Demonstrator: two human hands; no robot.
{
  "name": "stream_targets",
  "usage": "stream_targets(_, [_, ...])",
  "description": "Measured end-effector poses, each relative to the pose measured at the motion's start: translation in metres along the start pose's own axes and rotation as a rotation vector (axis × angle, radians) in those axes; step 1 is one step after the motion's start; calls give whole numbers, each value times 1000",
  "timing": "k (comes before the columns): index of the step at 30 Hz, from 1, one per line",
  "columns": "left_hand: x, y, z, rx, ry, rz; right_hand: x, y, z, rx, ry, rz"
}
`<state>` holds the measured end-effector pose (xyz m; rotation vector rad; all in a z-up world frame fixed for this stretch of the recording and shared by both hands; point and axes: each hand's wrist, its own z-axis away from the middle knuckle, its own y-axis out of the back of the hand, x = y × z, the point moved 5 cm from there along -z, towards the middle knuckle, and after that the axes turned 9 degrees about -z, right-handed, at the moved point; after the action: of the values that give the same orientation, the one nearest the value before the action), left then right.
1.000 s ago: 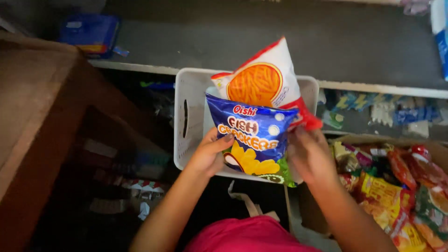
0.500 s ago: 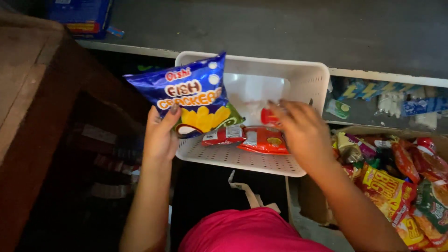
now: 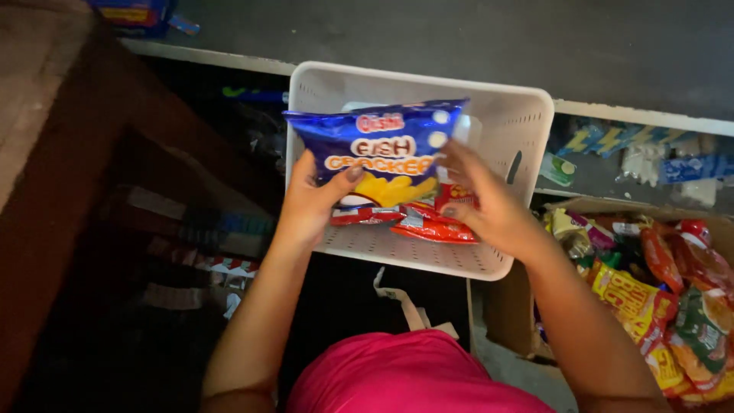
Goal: The person sorts various packaged snacks, including instant noodles and chips, from a large cardboard box into a white plastic basket. They pick up items one by one or in small groups, briefly inspect them, and place them into the basket, occasionally rearranging the contents to fit more items.
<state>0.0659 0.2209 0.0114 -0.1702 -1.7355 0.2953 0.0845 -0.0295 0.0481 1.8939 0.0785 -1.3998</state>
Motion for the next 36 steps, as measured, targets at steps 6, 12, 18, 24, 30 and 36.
stream_targets(6, [56,-51,-1,-271,-52,-188,35,12,1,172,96,-705])
stream_targets(12, [160,-78,13,-112,-712,-896,5,21,1,356,66,-148])
stream_targets(18, [104,-81,7,-433,-556,-1621,-28,8,-8,302,179,75])
stream_targets(24, [55,-51,-13,-127,-647,-1795,22,-15,-16,57,-31,471])
stream_targets(30, [-34,-31,-7,-153,-795,-1931,58,-37,-4,-246,-202,742])
stream_targets(36, [-66,-15,-6,-656,-276,-1802,68,-46,2,-314,-248,701])
